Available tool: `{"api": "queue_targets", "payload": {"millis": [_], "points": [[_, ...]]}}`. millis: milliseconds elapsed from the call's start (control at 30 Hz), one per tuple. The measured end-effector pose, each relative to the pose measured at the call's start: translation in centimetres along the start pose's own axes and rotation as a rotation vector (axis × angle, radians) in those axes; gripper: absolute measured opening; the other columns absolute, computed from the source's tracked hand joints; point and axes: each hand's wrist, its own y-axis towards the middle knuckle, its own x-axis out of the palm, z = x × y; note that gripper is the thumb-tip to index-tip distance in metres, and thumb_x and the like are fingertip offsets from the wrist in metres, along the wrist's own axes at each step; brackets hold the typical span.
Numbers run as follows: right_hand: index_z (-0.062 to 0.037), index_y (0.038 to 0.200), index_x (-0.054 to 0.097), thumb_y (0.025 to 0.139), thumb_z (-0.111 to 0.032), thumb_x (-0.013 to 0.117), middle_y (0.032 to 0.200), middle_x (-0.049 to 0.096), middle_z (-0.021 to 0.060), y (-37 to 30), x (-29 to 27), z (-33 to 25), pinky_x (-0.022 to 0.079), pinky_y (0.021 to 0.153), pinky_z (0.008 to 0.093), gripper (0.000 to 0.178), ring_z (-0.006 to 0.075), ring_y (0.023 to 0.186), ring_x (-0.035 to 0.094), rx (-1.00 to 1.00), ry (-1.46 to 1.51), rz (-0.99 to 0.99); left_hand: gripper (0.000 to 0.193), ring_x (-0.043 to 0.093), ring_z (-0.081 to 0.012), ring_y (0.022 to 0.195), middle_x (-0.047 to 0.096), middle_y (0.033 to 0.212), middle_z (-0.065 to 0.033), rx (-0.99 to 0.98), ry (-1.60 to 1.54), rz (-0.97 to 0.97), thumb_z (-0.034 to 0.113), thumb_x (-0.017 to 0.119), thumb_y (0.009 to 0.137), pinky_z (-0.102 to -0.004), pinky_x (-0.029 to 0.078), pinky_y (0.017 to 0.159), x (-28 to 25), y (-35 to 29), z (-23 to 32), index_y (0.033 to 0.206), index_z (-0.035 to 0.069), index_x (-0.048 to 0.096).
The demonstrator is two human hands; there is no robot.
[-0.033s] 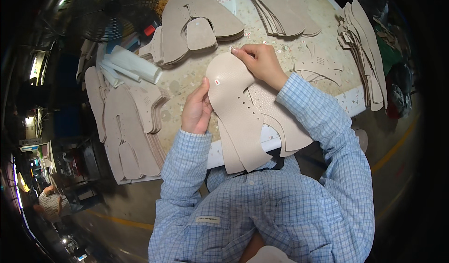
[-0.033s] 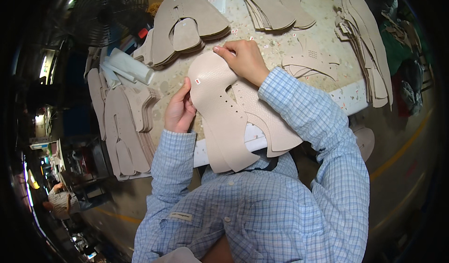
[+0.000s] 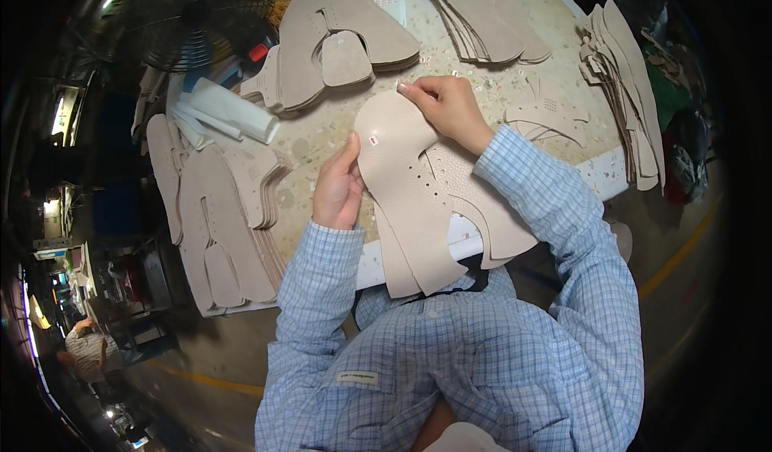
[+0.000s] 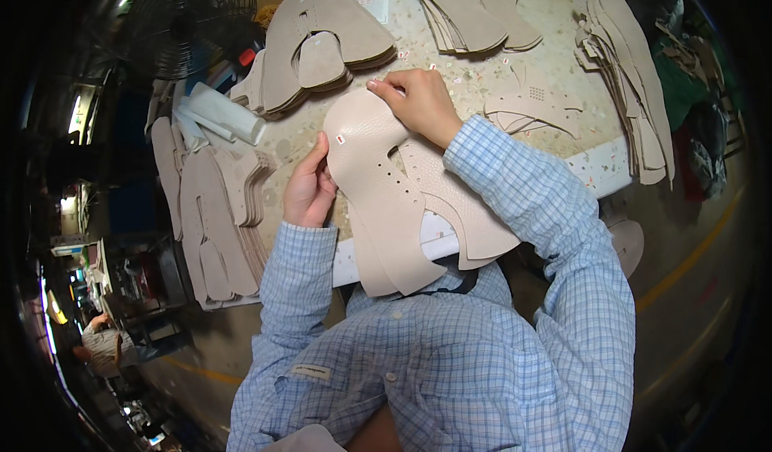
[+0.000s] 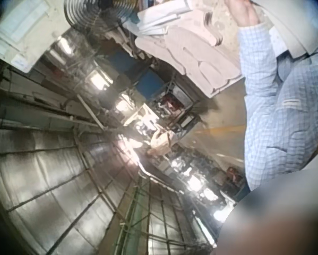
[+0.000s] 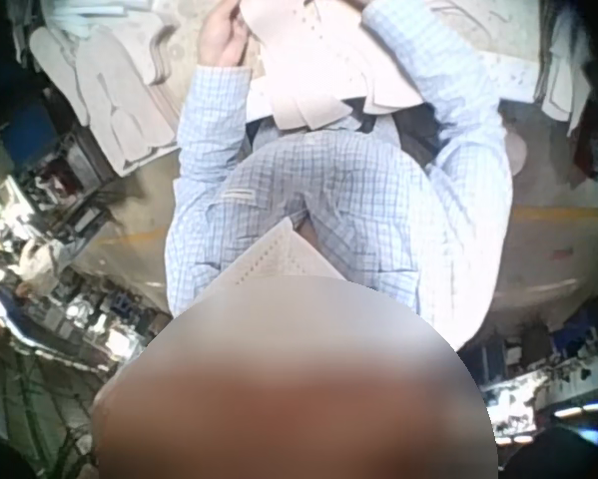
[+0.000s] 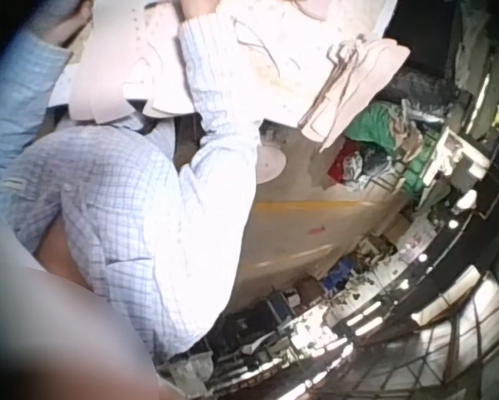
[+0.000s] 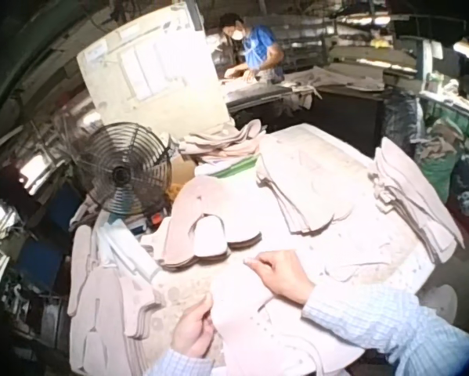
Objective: The person assembles beige shoe components by hand at a workbench. They pick up a main upper piece, align and attach smaller side and heel pieces, then stack the completed assembly with others. The process repeats with multiple units.
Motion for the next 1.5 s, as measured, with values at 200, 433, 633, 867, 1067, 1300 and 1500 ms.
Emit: {"api": "queue_targets", "payload": {"millis": [200,433,633,867,1067,1300,1500], "points": [[-0.0012,0.089,0.068,0.088,-0.034,0.059,0.059,0.059,0.0049,0.6,-1.2,0.8,0.038,0.049,0.0275,0.034,0.0087,0.052,0.047,0.090,0.023,-0.100,0.030,0.062,-0.0104,0.079,0.066,0.090,-0.0106,0.435,0.584,0.135,0.020,0.056,0.092,-0.0235,0.049,0.070,0.9,1.6,0.0,0.103,-0.008,0.062],[-0.0032,0.121,0.055,0.079,-0.017,0.067,0.066,0.055,0.0047,-3.7,-7.0,1.1,0.044,0.059,0.0275,0.046,0.0132,0.059,0.050,0.005,-0.097,-0.307,0.063,0.063,-0.0158,0.071,0.059,0.101,-0.0171,0.523,0.963,-0.025,0.020,0.074,0.075,-0.0232,0.049,0.062,-1.0,-0.3,-0.9,0.126,0.001,0.044],[-0.0009,0.113,0.060,0.076,-0.011,0.067,0.073,0.059,0.0123,-7.3,-8.1,0.2,0.046,0.060,0.0320,0.039,0.0210,0.062,0.056,0.013,-0.189,-0.260,0.059,0.059,-0.0204,0.073,0.049,0.104,-0.0159,0.526,1.188,0.020,0.014,0.075,0.069,-0.0282,0.049,0.061,-0.4,-2.3,-0.8,0.122,0.002,0.050],[-0.0023,0.113,0.060,0.076,-0.009,0.067,0.074,0.057,0.0132,-8.9,-7.9,-0.4,0.044,0.059,0.0326,0.038,0.0223,0.061,0.055,-0.076,-0.311,-0.167,0.050,0.052,-0.0267,0.082,0.047,0.099,-0.0136,0.760,1.545,0.103,0.019,0.070,0.074,-0.0359,0.047,0.072,0.8,-2.9,-1.1,0.119,0.004,0.054],[-0.0003,0.112,0.059,0.077,-0.009,0.066,0.075,0.057,0.0151,-9.3,-7.8,-0.7,0.044,0.061,0.0350,0.037,0.0270,0.065,0.055,-0.044,-0.282,-0.165,0.042,0.048,-0.0264,0.087,0.047,0.096,-0.0113,0.874,1.715,0.108,0.019,0.064,0.079,-0.0374,0.042,0.075,2.2,-2.3,-1.7,0.118,0.008,0.057],[0.0008,0.111,0.059,0.077,-0.009,0.066,0.075,0.057,0.0166,-9.3,-7.9,-0.8,0.045,0.062,0.0367,0.036,0.0301,0.066,0.056,0.002,-0.272,-0.178,0.033,0.047,-0.0225,0.085,0.047,0.090,-0.0078,0.992,1.894,0.133,0.020,0.062,0.080,-0.0351,0.037,0.068,2.1,-1.7,-1.9,0.113,0.012,0.063],[-0.0046,0.113,0.061,0.077,-0.007,0.066,0.073,0.058,0.0113,-9.4,-6.9,0.0,0.043,0.055,0.0291,0.036,0.0175,0.056,0.053,-0.074,-0.230,-0.045,0.049,0.048,-0.0311,0.099,0.048,0.106,-0.0157,0.817,1.461,0.047,0.019,0.065,0.079,-0.0415,0.040,0.082,1.3,-1.6,0.0,0.121,0.001,0.049]]}}
